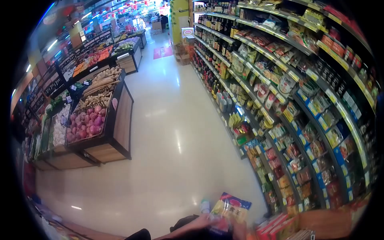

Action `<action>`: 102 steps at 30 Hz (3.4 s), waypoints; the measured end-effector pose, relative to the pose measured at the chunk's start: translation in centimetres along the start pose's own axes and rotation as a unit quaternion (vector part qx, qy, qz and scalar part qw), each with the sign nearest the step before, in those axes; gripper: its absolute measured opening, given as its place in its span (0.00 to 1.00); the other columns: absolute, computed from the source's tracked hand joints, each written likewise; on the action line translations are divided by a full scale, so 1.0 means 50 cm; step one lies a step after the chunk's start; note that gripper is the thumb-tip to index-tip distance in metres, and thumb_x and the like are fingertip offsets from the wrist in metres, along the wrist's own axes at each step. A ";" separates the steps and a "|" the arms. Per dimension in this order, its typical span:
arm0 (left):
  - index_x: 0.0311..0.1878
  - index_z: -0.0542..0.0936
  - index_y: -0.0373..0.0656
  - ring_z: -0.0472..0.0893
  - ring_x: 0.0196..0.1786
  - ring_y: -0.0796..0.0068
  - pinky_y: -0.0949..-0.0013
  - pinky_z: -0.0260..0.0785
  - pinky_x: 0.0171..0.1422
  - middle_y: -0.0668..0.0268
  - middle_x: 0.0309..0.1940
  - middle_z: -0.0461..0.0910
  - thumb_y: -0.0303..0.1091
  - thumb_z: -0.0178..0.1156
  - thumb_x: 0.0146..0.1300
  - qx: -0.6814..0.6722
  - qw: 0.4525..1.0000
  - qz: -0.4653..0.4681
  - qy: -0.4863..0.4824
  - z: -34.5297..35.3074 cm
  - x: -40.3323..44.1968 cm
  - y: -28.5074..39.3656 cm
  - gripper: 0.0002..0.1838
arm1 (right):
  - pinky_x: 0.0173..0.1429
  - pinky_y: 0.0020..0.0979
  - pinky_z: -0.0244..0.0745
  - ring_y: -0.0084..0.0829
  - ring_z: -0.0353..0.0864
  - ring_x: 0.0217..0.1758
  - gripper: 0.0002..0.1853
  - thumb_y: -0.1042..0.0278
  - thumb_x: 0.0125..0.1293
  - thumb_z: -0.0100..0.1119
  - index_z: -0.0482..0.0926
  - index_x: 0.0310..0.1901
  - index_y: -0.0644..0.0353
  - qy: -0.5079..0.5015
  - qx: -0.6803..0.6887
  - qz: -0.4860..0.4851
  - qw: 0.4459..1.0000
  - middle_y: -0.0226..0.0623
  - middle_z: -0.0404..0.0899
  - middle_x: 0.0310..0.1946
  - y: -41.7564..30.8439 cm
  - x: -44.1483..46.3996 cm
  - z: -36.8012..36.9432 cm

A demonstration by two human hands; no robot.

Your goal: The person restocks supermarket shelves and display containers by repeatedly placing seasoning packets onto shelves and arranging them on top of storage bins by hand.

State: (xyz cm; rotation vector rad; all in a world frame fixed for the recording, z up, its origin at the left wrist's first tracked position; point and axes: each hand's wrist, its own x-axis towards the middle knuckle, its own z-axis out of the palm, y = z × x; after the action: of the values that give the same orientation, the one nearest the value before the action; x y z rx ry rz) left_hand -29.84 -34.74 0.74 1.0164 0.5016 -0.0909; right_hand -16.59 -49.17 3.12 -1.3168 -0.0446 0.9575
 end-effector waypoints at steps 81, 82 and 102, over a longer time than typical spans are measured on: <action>0.56 0.73 0.35 0.78 0.48 0.77 0.72 0.71 0.55 0.63 0.47 0.80 0.27 0.61 0.63 0.103 0.979 0.038 -0.169 -0.399 1.101 1.036 0.19 | 0.47 0.23 0.74 0.19 0.77 0.44 0.17 0.77 0.66 0.57 0.70 0.56 0.65 0.174 -0.020 -0.266 0.948 0.31 0.79 0.45 -0.768 1.096 0.269; 0.59 0.69 0.35 0.77 0.51 0.77 0.72 0.71 0.55 0.62 0.50 0.78 0.27 0.61 0.62 0.113 0.973 0.063 -0.189 -0.367 1.120 1.088 0.22 | 0.47 0.23 0.74 0.19 0.77 0.43 0.18 0.79 0.64 0.57 0.70 0.56 0.66 0.204 0.007 -0.297 0.933 0.31 0.79 0.45 -0.815 1.105 0.272; 0.54 0.68 0.32 0.73 0.51 0.39 0.49 0.66 0.58 0.40 0.50 0.67 0.28 0.66 0.53 0.464 0.646 0.590 -0.140 0.131 1.447 1.450 0.27 | 0.56 0.27 0.67 0.31 0.74 0.51 0.27 0.83 0.53 0.60 0.67 0.57 0.65 0.526 -0.147 -0.609 0.575 0.40 0.76 0.49 -1.400 1.294 -0.036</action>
State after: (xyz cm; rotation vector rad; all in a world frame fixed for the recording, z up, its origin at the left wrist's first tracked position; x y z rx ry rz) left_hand 58.27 9.73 28.89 2.1344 -0.6866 0.7453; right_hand 64.81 -7.11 29.51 -1.5240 -0.1671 -1.1334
